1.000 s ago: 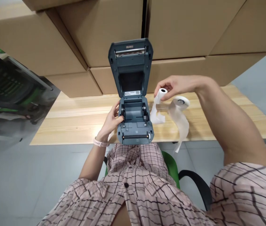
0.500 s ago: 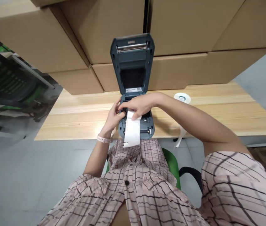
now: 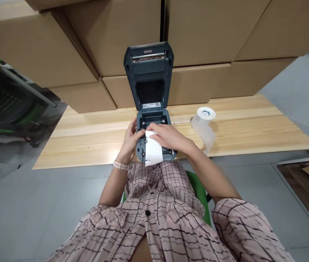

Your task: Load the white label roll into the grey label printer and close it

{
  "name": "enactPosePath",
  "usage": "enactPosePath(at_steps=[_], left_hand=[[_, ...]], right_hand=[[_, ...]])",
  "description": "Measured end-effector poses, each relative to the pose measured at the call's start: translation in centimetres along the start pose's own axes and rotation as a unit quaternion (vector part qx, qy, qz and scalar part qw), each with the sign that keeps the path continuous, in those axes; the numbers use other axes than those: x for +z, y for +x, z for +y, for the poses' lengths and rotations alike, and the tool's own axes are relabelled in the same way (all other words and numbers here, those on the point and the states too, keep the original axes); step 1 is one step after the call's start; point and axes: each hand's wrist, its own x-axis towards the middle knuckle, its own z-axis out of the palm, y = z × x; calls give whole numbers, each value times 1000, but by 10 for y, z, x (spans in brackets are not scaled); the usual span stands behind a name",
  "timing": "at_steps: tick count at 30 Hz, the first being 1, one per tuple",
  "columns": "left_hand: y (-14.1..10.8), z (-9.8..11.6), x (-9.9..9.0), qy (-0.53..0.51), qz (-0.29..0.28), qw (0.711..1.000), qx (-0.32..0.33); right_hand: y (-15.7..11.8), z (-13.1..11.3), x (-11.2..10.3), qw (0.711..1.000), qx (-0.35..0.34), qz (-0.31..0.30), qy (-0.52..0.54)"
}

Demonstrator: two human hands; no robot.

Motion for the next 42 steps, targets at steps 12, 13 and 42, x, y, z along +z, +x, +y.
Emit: enactPosePath(at_steps=[12, 13, 42], left_hand=[[-2, 5, 1, -4, 3, 1000, -16], [-2, 6, 1, -2, 2, 1000, -16], [-3, 13, -1, 40, -1, 999, -24]], right_hand=[[-5, 9, 1, 999, -33, 7, 32], [-4, 10, -3, 999, -39, -8, 28], [-8, 32, -10, 992, -120, -30, 6]])
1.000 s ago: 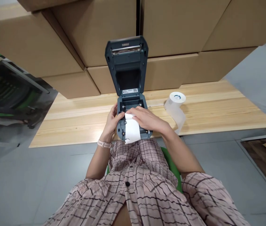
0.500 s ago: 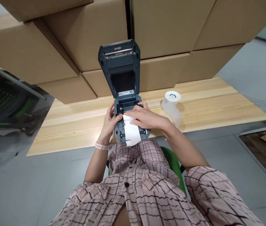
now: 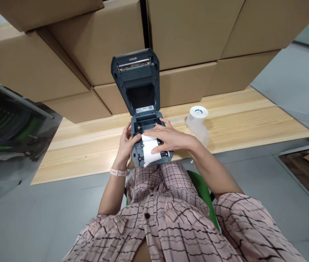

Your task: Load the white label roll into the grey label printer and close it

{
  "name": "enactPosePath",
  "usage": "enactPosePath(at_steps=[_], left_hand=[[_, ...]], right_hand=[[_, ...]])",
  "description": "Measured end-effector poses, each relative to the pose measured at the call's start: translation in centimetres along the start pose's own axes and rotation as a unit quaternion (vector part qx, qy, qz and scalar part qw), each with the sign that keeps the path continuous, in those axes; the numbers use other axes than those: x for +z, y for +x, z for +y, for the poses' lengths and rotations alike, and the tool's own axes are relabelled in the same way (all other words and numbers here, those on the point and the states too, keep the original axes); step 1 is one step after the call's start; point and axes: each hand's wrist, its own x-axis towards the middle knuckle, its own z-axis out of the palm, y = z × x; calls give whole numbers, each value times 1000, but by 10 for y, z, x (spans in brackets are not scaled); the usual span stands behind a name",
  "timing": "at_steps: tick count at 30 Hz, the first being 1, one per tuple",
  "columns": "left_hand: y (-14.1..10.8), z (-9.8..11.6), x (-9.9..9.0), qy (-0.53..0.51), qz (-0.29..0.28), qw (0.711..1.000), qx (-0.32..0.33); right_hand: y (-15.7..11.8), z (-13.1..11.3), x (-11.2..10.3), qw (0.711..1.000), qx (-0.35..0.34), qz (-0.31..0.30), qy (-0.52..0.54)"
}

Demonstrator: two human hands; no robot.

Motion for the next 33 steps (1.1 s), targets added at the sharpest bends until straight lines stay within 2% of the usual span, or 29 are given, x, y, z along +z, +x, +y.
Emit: enactPosePath(at_steps=[24, 26, 28, 30, 31, 32, 33], left_hand=[[-1, 2, 1, -4, -5, 1000, -6], [-13, 10, 3, 44, 11, 999, 21], [-35, 22, 5, 130, 18, 987, 92], [-64, 33, 6, 211, -25, 961, 178], [-78, 36, 6, 249, -77, 945, 196], [-91, 37, 6, 283, -143, 926, 206], [-101, 37, 6, 307, -181, 907, 225]], right_hand=[[-2, 2, 6, 1000, 27, -14, -1], [-5, -1, 5, 1000, 26, -14, 2], [-12, -8, -5, 1000, 17, -10, 9], [-20, -18, -26, 999, 4, 6, 34], [-23, -23, -41, 998, 2, 34, 54], [-22, -27, -57, 994, 3, 80, 76], [-19, -28, -73, 983, 8, 153, 99]])
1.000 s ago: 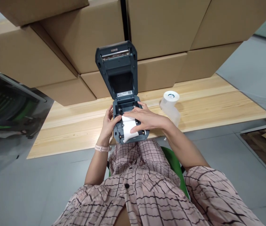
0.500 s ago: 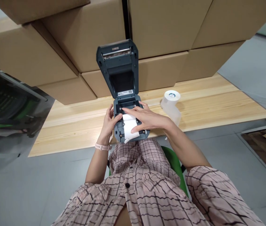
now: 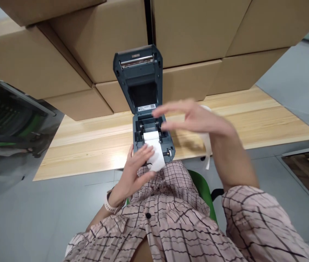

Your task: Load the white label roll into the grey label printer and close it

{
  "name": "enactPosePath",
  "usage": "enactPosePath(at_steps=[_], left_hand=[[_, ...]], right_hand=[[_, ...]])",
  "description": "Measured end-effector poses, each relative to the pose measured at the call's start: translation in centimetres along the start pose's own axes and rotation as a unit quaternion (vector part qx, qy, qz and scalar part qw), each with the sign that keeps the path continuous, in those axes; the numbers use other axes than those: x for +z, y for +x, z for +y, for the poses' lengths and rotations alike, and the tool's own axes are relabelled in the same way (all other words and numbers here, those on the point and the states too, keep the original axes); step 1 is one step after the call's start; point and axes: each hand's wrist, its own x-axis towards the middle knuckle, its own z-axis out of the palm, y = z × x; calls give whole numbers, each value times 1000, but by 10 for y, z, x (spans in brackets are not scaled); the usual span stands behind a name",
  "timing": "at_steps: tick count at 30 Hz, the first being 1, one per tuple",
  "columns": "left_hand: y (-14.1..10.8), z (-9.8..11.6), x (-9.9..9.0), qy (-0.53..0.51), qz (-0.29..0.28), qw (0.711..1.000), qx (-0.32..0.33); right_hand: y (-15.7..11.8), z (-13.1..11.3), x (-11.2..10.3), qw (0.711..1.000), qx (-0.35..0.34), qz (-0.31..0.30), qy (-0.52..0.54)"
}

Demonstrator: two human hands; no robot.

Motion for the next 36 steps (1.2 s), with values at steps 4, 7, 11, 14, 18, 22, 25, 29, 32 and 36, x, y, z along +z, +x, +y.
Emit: enactPosePath(at_steps=[4, 7, 11, 14, 18, 22, 25, 29, 32, 36], left_hand=[[-18, 0, 14, 85, -6, 995, 48], [-13, -4, 21, 107, 54, 992, 47], [1, 0, 22, 95, 105, 989, 35], [11, 1, 22, 91, 114, 989, 25], [16, -4, 24, 79, 123, 988, 49], [10, -10, 23, 72, 114, 985, 104], [-1, -13, 24, 86, 104, 983, 124], [-16, -17, 33, 118, 163, 973, 115], [-23, -17, 44, 182, 243, 946, 115], [-25, -15, 55, 268, 315, 898, 153]], right_hand=[[62, 15, -33, 944, 45, 318, 79], [111, 44, -33, 908, 166, 346, 170], [138, 63, -23, 901, 189, 306, 243], [135, 65, -22, 905, 174, 281, 267], [129, 70, -25, 919, 159, 262, 249], [120, 70, -26, 954, 112, 202, 192], [101, 59, -16, 958, 74, 205, 187], [53, 35, 12, 967, 27, 228, 111], [12, 19, 38, 970, 9, 237, 55], [-26, 14, 66, 972, -49, 231, 8]])
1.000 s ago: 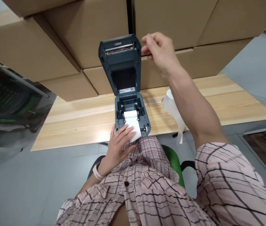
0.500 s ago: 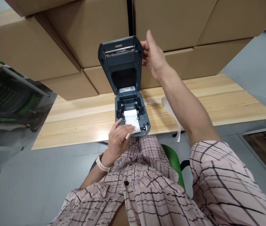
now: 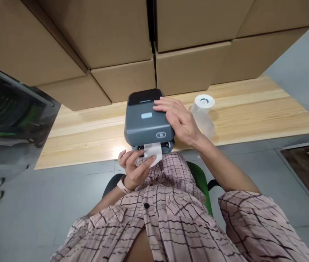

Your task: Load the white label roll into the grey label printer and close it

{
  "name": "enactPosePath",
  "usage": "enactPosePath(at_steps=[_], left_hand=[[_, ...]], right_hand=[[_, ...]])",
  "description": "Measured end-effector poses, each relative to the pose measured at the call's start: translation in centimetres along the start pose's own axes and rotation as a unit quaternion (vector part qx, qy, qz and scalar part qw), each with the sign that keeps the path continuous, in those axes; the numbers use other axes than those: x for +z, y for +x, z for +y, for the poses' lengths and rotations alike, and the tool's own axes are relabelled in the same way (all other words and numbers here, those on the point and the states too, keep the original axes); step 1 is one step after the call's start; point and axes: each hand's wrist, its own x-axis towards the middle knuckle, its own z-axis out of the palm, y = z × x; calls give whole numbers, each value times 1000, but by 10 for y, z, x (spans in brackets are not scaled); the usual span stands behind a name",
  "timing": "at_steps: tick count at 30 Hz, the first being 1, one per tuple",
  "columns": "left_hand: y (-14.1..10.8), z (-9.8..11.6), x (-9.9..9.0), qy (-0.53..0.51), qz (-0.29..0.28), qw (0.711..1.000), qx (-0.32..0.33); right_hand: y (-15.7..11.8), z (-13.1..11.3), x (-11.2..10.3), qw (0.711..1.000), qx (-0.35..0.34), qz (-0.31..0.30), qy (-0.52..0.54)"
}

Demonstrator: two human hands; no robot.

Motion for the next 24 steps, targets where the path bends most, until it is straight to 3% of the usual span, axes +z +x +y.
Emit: enactPosePath(at_steps=[7, 12, 17, 21, 24], left_hand=[[-12, 1, 2, -13, 54, 998, 29], [6, -12, 1, -64, 26, 998, -1], [20, -24, 7, -111, -26, 993, -27], [16, -25, 12, -135, -3, 990, -41], [13, -24, 15, -119, 1, 991, -57]], right_hand=[[-26, 1, 2, 1000, -9, -13, -15], [-39, -2, 6, 999, 33, -14, -8], [-61, 3, 26, 989, 136, 33, 55], [-72, 5, 45, 948, 254, 58, 184], [-75, 4, 51, 918, 304, 51, 250]])
